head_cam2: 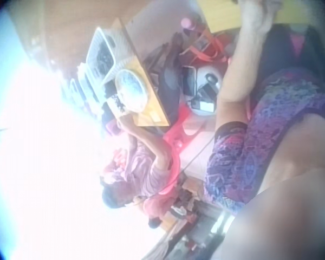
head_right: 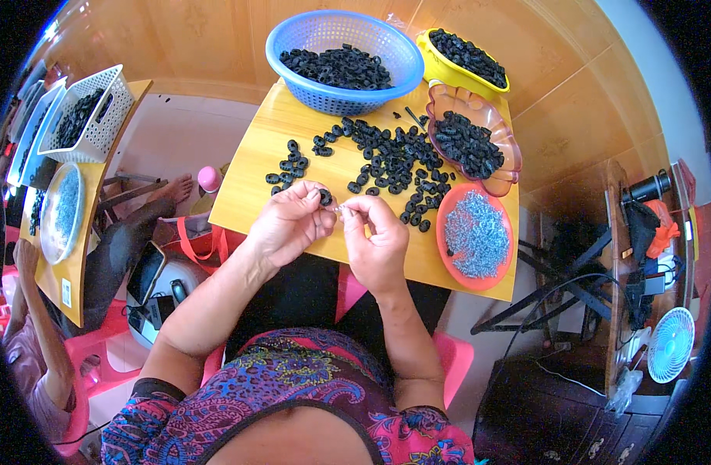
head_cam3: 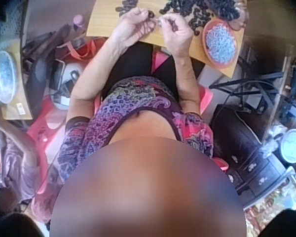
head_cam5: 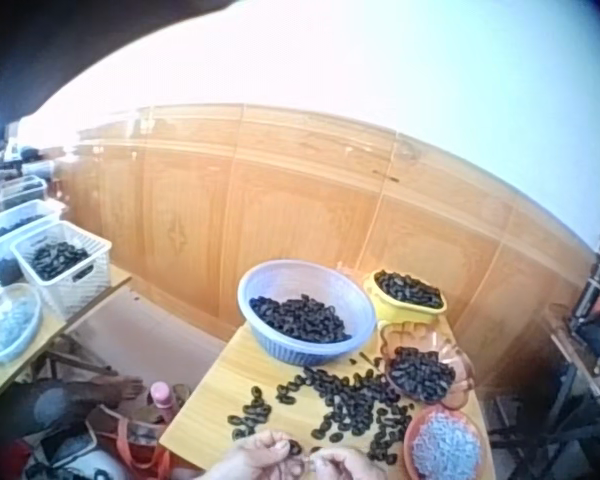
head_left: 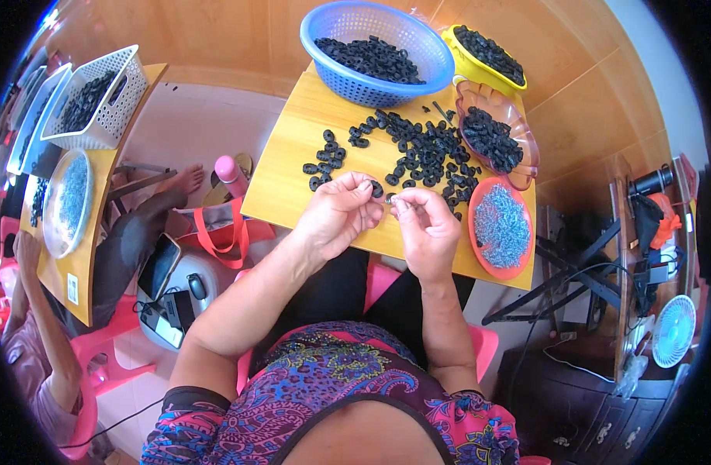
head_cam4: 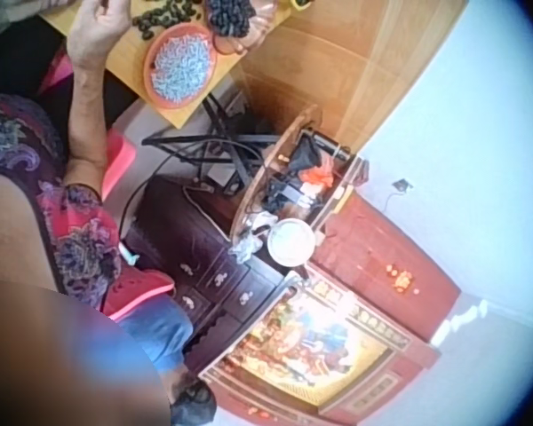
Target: The person assembles small decorative crystals onto black garment accessories by hand, taking the crystals from containers and attaching them to the accessories on a work table.
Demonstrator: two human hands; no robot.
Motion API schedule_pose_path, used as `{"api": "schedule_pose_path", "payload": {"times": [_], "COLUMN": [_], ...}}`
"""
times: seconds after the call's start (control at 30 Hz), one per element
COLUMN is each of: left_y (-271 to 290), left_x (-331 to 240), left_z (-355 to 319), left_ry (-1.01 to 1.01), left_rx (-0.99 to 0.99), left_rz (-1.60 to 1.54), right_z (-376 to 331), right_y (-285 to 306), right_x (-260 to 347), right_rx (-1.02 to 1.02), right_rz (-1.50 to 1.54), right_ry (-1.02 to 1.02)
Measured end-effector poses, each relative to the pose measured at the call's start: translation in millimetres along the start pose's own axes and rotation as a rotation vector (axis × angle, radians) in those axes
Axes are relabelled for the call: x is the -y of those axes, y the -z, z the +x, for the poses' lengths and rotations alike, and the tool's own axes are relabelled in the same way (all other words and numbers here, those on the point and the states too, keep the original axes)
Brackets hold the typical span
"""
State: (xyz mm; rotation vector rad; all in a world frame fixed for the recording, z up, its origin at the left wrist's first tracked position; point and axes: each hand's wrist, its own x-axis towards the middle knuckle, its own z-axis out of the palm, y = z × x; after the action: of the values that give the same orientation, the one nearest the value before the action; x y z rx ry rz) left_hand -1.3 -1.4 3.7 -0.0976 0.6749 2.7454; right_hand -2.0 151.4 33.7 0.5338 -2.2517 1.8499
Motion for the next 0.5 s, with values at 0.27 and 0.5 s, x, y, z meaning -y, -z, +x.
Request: {"api": "schedule_pose_path", "payload": {"times": [0.27, 0.5], "left_y": [2, 8], "left_x": [8, 9], "left_z": [1, 2], "left_ry": [0.004, -0.022], "left_rx": [0.031, -0.02], "left_rz": [-0.109, -0.056], "right_z": [3, 5], "right_y": [-10, -15], "right_x": [-2, -3], "right_rx": [-0.063, -0.008], "right_rz": [-0.302, -0.374], "right_ry": [0.26, 0.376]}}
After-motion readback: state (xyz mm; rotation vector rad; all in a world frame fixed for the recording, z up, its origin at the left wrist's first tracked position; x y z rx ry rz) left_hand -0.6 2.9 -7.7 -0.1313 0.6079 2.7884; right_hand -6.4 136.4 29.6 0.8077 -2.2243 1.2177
